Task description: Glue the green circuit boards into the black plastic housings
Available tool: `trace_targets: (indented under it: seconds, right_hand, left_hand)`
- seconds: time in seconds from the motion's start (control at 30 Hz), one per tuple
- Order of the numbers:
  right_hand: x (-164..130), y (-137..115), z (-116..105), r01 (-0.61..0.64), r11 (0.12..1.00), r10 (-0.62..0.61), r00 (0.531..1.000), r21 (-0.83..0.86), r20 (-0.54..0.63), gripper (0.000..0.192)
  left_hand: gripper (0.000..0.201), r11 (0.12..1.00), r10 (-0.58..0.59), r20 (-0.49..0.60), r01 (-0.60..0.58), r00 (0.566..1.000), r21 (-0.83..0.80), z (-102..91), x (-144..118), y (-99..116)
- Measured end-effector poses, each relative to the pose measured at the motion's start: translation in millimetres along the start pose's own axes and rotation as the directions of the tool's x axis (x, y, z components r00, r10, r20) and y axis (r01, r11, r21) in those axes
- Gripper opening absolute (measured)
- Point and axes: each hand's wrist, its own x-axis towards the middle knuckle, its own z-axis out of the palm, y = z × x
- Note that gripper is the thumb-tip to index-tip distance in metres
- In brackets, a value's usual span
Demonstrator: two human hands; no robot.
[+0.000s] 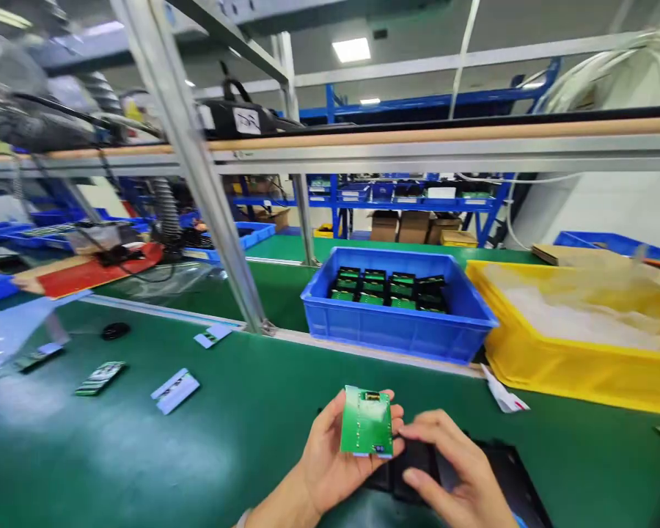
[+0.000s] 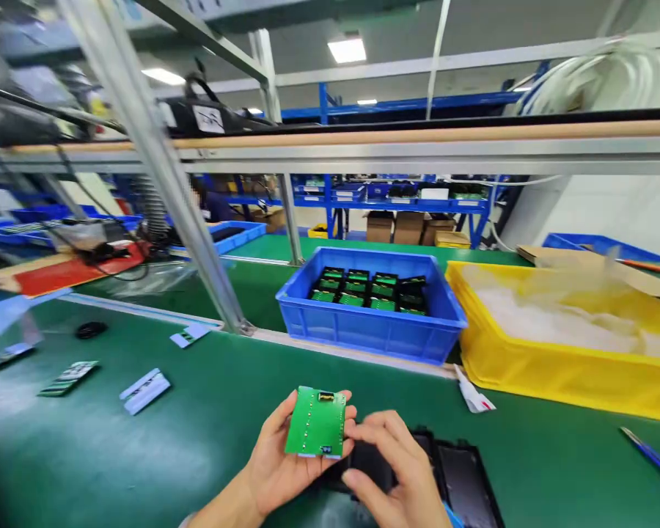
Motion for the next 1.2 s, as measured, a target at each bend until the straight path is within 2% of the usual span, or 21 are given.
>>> trace_targets:
  seconds: [0.03, 0.07, 0.17, 0.23, 0.3, 0.37, 0.43, 0.5, 0.57, 0.6, 0.63, 0.7, 0.8, 0.93, 1.03, 1.13, 1.2]
  right_hand:
    - [2.9, 0.1, -0.1, -0.015, 1.000, 0.016, 0.999, 0.026, -0.041, 0.021]
    - [5.1, 0.5, -1.4, -0.041, 0.998, 0.045, 0.996, 0.053, -0.075, 0.018]
    - [3.4, 5.7, -10.8, -0.180, 0.971, 0.193, 0.979, 0.157, -0.072, 0.017]
    - [-5.6, 12.3, -17.6, -0.274, 0.924, 0.295, 0.955, 0.266, -0.042, 0.021]
    - [-18.7, 19.8, -21.9, -0.343, 0.856, 0.383, 0.923, 0.387, -0.028, 0.018]
    - [-32.3, 26.1, -24.4, -0.367, 0.799, 0.439, 0.897, 0.477, -0.046, 0.016]
    - [-43.1, 31.1, -28.9, -0.352, 0.800, 0.444, 0.892, 0.486, -0.084, 0.018]
    - [-49.8, 35.4, -38.3, -0.301, 0.868, 0.385, 0.911, 0.395, -0.151, 0.022]
    - [-52.7, 39.5, -53.2, -0.198, 0.954, 0.243, 0.951, 0.226, -0.193, 0.024]
    - [-53.0, 41.5, -62.0, -0.128, 0.983, 0.152, 0.972, 0.135, -0.180, 0.023]
    - [-52.6, 43.2, -70.8, -0.057, 0.997, 0.064, 0.989, 0.056, -0.133, 0.024]
    - [-50.9, 45.9, -86.9, 0.061, 0.997, -0.060, 0.998, -0.040, 0.022, 0.028]
    - [-48.6, 48.1, -102.1, 0.149, 0.983, -0.129, 0.976, -0.103, 0.174, 0.035]
    - [-53.8, 51.2, -108.8, 0.206, 0.953, -0.160, 0.965, -0.222, 0.207, 0.034]
    - [-62.6, 53.9, -109.8, 0.305, 0.911, -0.247, 0.943, -0.279, 0.224, 0.032]
    - [-70.2, 52.0, -109.3, 0.385, 0.863, -0.375, 0.922, -0.326, 0.097, 0.036]
    - [-75.0, 46.5, -109.5, 0.347, 0.877, -0.365, 0.931, -0.331, 0.007, 0.040]
  left_hand:
    - [0.057, 0.998, -0.011, 0.010, 0.011, 1.000, -0.062, 5.5, 4.8, -9.2]
    - [0.054, 0.999, 0.007, 0.004, -0.006, 1.000, -0.052, 10.1, 8.9, -17.4]
    - [0.062, 0.972, 0.138, -0.028, -0.130, 0.990, 0.194, 19.2, 18.5, -40.1]
    - [0.075, 0.903, 0.231, -0.011, -0.211, 0.973, 0.374, 21.7, 24.7, -56.2]
    - [0.082, 0.837, 0.295, 0.011, -0.263, 0.956, 0.480, 21.3, 31.5, -73.5]
    - [0.083, 0.782, 0.336, 0.050, -0.309, 0.940, 0.542, 19.7, 38.2, -89.1]
    - [0.083, 0.737, 0.349, 0.069, -0.319, 0.935, 0.595, 19.9, 44.1, -99.3]
    - [0.080, 0.759, 0.276, 0.051, -0.250, 0.960, 0.601, 23.8, 48.7, -102.3]
    - [0.069, 0.854, 0.100, -0.032, -0.069, 0.995, 0.516, 30.2, 52.2, -100.4]
    - [0.061, 0.896, -0.016, -0.075, 0.048, 0.997, 0.441, 33.5, 53.8, -99.0]
    - [0.056, 0.918, -0.137, -0.106, 0.167, 0.985, 0.359, 36.3, 55.3, -97.9]
    - [0.059, 0.904, -0.335, -0.125, 0.356, 0.934, 0.236, 39.6, 58.6, -97.3]
    - [0.071, 0.847, -0.480, -0.063, 0.481, 0.875, 0.227, 40.7, 64.0, -98.2]
    - [0.061, 0.827, -0.449, -0.062, 0.441, 0.892, 0.349, 45.8, 67.4, -93.4]
    - [0.047, 0.779, -0.378, -0.038, 0.340, 0.925, 0.527, 55.7, 64.4, -85.7]
    - [0.051, 0.694, -0.249, 0.048, 0.144, 0.967, 0.705, 68.5, 59.4, -81.3]
    - [0.061, 0.652, -0.179, 0.092, 0.048, 0.980, 0.757, 78.1, 56.0, -81.3]
